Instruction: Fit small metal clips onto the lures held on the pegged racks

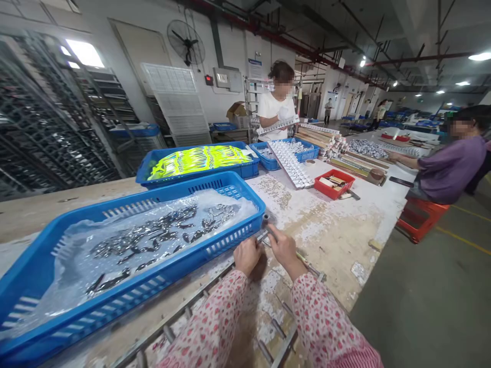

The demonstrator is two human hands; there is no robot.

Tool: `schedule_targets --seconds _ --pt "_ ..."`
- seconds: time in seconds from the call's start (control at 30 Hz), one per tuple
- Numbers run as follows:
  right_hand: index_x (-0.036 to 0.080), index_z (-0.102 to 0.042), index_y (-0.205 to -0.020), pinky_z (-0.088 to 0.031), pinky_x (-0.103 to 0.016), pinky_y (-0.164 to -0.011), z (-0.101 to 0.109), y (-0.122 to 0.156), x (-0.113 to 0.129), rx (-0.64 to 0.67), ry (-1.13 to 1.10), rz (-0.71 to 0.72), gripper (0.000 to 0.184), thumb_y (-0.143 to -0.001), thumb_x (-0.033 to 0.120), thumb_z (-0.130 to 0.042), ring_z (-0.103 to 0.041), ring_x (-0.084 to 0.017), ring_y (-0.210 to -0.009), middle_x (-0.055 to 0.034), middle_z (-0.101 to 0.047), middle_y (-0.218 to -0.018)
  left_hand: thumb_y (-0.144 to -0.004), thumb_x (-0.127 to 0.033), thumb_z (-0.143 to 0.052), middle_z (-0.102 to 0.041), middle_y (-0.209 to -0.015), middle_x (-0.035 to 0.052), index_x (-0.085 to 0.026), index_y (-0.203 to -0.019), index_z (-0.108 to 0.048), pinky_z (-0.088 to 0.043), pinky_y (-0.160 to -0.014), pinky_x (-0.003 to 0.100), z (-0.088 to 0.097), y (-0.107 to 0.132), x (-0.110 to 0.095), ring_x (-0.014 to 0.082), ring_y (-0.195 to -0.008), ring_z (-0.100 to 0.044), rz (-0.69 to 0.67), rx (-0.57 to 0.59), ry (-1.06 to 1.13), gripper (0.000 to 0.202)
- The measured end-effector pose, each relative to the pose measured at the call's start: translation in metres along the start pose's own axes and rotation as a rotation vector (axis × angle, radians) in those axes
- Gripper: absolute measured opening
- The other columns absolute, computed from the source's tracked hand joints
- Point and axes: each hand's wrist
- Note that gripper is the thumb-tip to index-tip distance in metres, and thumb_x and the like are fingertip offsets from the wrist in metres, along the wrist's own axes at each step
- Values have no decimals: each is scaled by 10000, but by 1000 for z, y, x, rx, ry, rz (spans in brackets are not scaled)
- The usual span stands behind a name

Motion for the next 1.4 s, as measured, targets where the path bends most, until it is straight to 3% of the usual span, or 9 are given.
schedule_targets --seconds 0.1,0.23,0.4,0.53,0.7,0.9,1.13,1.3,1.4 --pt "307 -593 -1227 -511 -319 -845 -4 0 -3 118 80 -52 369 -869 277 -510 -659 -206 -956 -16 -680 -1120 -845 -266 -475 -684 -939 102 -188 -922 -646 -426 -721 304 -1 2 0 240 -901 -643 -30 -7 -3 204" --pt "264 -542 -1290 -477 -303 -913 -6 0 -5 -15 -23 -2 390 -914 289 -442 -612 -189 -1068 -32 -635 -1207 -849 -241 -450 -673 -941 104 -185 -949 -636 -425 -734 312 -5 4 2 237 -888 -642 -56 -12 -8 218" --pt "300 -593 -1232 -512 -312 -836 -6 -4 0 125 90 -32 368 -875 275 -507 -662 -208 -948 -25 -693 -1090 -854 -279 -461 -667 -954 93 -190 -915 -629 -423 -707 312 -7 4 3 240 -885 -639 -65 -25 -18 199" --pt "267 -554 -1280 -489 -302 -889 -6 -3 3 -21 -6 5 383 -916 304 -437 -631 -195 -1026 -37 -656 -1170 -855 -250 -443 -675 -928 97 -185 -902 -634 -416 -711 306 -4 3 2 230 -874 -641 -60 -3 -11 207" --pt "308 -588 -1233 -515 -338 -842 -9 -1 -8 72 17 -72 379 -866 270 -500 -660 -221 -961 -25 -678 -1124 -858 -335 -490 -683 -956 65 -221 -887 -639 -412 -726 286 1 3 3 214 -913 -627 -10 -10 41 190" --pt "208 -567 -1264 -482 -320 -924 -3 -6 -6 -163 -256 -24 402 -894 325 -463 -607 -214 -1087 -66 -632 -1207 -855 -370 -499 -700 -931 76 -220 -888 -647 -426 -715 291 3 0 4 221 -898 -641 37 -4 45 214" --pt "308 -567 -1260 -515 -314 -822 -6 1 -3 130 93 -48 394 -873 268 -504 -665 -210 -925 -28 -701 -1063 -838 -346 -508 -710 -891 113 -198 -883 -680 -443 -718 301 3 -6 0 246 -898 -656 85 14 19 231" --pt "255 -525 -1311 -484 -298 -888 -1 0 1 -18 9 36 403 -924 298 -422 -630 -194 -1007 -53 -664 -1145 -838 -344 -512 -709 -902 125 -186 -885 -683 -448 -740 306 4 -5 -1 251 -913 -654 93 16 26 237" --pt "265 -547 -1289 -492 -293 -867 -4 5 3 61 46 32 394 -908 272 -445 -637 -195 -982 -48 -686 -1092 -837 -335 -516 -707 -911 130 -182 -886 -683 -449 -748 308 4 -5 -2 253 -914 -653 106 16 26 232"
Point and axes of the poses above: each hand's wrist, its own y-axis away from the middle knuckle, its own z-axis out of the back of the hand, x = y × z
